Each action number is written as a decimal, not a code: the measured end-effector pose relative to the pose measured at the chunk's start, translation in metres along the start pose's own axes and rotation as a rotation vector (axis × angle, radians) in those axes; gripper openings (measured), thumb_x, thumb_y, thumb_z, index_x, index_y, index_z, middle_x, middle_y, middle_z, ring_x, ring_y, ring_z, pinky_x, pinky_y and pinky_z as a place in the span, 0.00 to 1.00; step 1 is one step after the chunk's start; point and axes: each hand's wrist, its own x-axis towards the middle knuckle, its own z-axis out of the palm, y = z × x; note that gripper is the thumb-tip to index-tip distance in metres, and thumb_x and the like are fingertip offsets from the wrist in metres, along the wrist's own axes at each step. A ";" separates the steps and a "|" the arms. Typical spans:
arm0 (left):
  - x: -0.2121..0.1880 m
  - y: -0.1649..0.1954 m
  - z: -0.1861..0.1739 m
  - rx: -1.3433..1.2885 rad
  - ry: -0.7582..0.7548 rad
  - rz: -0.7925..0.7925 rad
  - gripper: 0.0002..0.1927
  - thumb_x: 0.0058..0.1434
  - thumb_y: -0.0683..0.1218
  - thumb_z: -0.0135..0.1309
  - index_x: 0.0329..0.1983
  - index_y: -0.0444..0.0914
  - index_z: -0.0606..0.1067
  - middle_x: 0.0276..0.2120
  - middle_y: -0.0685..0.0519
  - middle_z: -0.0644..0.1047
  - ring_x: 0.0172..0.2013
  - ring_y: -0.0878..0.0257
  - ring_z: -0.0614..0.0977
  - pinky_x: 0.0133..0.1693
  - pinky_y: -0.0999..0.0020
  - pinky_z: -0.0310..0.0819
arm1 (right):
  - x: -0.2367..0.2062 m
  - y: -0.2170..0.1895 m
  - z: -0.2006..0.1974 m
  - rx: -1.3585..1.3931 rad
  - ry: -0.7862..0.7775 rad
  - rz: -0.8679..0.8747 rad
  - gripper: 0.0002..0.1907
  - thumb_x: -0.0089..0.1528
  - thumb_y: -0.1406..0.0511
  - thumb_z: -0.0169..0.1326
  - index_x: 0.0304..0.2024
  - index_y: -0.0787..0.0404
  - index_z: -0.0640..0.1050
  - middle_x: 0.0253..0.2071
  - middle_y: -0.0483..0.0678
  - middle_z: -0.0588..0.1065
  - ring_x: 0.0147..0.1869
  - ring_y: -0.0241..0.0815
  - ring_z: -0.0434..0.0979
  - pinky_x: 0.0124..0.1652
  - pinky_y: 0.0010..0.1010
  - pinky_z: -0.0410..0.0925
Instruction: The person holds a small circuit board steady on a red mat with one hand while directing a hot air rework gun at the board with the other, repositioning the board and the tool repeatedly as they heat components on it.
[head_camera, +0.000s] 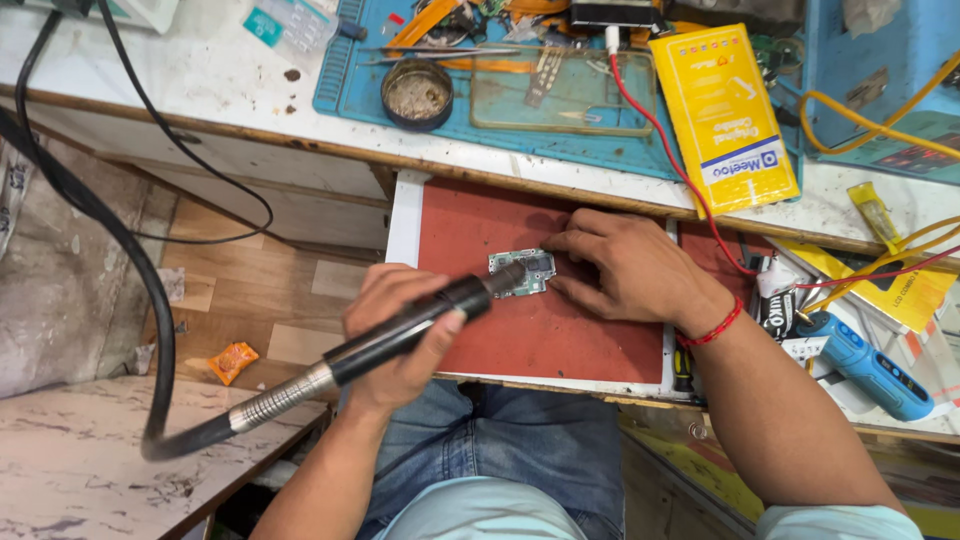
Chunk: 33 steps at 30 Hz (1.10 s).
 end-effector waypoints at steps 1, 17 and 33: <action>0.000 -0.001 0.000 0.002 -0.014 0.027 0.17 0.61 0.51 0.63 0.45 0.33 0.79 0.40 0.47 0.82 0.45 0.53 0.82 0.51 0.60 0.76 | 0.000 0.000 0.000 0.002 0.008 -0.008 0.21 0.55 0.60 0.63 0.49 0.61 0.80 0.37 0.52 0.74 0.38 0.54 0.77 0.35 0.43 0.70; 0.001 -0.004 0.000 -0.001 -0.054 0.106 0.18 0.58 0.52 0.65 0.43 0.33 0.79 0.37 0.47 0.81 0.43 0.54 0.82 0.49 0.61 0.76 | 0.003 0.000 0.001 0.002 0.029 -0.009 0.21 0.54 0.61 0.64 0.48 0.61 0.81 0.38 0.51 0.75 0.37 0.53 0.77 0.35 0.42 0.71; -0.002 -0.009 0.000 -0.071 -0.052 0.147 0.14 0.58 0.50 0.62 0.40 0.35 0.79 0.34 0.48 0.81 0.38 0.56 0.82 0.47 0.61 0.77 | 0.003 0.000 0.000 0.003 0.018 -0.001 0.19 0.54 0.62 0.63 0.48 0.60 0.81 0.36 0.51 0.74 0.37 0.52 0.77 0.34 0.42 0.70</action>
